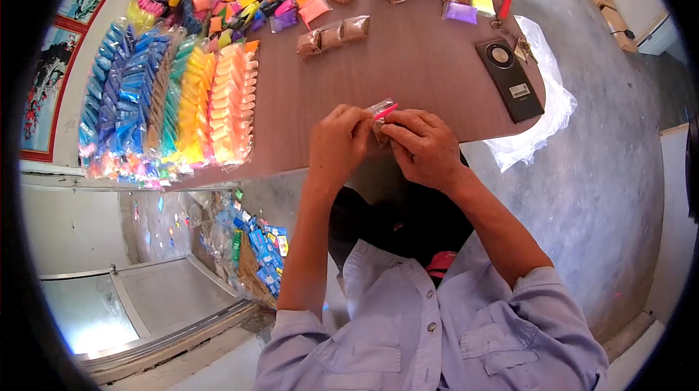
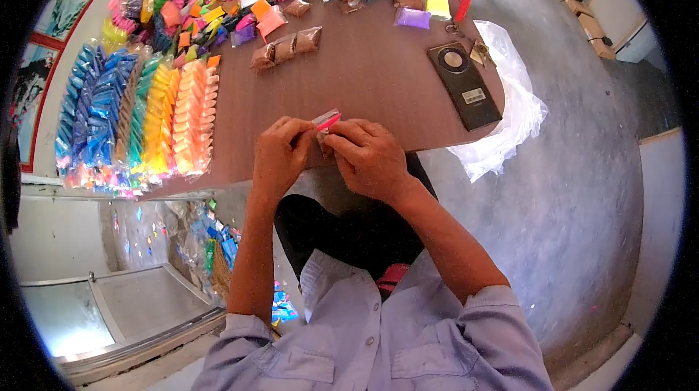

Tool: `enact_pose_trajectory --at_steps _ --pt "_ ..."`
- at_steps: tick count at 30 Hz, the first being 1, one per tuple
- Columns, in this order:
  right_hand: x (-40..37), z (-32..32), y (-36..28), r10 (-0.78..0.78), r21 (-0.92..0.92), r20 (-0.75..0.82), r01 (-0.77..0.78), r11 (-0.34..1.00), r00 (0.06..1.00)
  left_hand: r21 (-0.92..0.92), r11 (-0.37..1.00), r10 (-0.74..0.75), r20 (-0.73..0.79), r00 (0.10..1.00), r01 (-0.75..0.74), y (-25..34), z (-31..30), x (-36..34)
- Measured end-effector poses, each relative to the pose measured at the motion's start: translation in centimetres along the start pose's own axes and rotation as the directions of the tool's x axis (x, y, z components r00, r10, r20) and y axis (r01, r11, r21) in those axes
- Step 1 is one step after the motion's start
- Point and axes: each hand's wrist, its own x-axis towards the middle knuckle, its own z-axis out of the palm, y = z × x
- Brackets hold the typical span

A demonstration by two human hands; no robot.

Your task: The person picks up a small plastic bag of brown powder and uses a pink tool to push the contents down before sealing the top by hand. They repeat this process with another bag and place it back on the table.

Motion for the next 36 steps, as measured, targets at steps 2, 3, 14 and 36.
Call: enact_pose_trajectory --at_steps 2,3,14,36 --pt "0.2 -0.1 -0.2 -0.004 -0.022 -0.016 0.004 1.000 1.000 0.026 1.000 0.009 -0.038 0.999 -0.008 -1.3 0.4 -0.5" --pt "0.3 -0.1 -0.3 -0.007 -0.019 -0.014 0.006 1.000 1.000 0.052 0.998 0.026 -0.072 0.997 -0.022 -1.9 0.5 -0.6" --pt "0.4 -0.2 -0.4 0.014 -0.019 -0.017 -0.014 1.000 1.000 0.024 0.999 -0.030 -0.071 0.997 0.031 -0.2 0.0 -1.7" --pt "0.4 -0.1 -0.6 0.026 -0.021 -0.017 -0.026 0.999 1.000 -0.045 0.990 -0.138 -0.172 0.975 0.133 -3.2 0.4 -2.2"
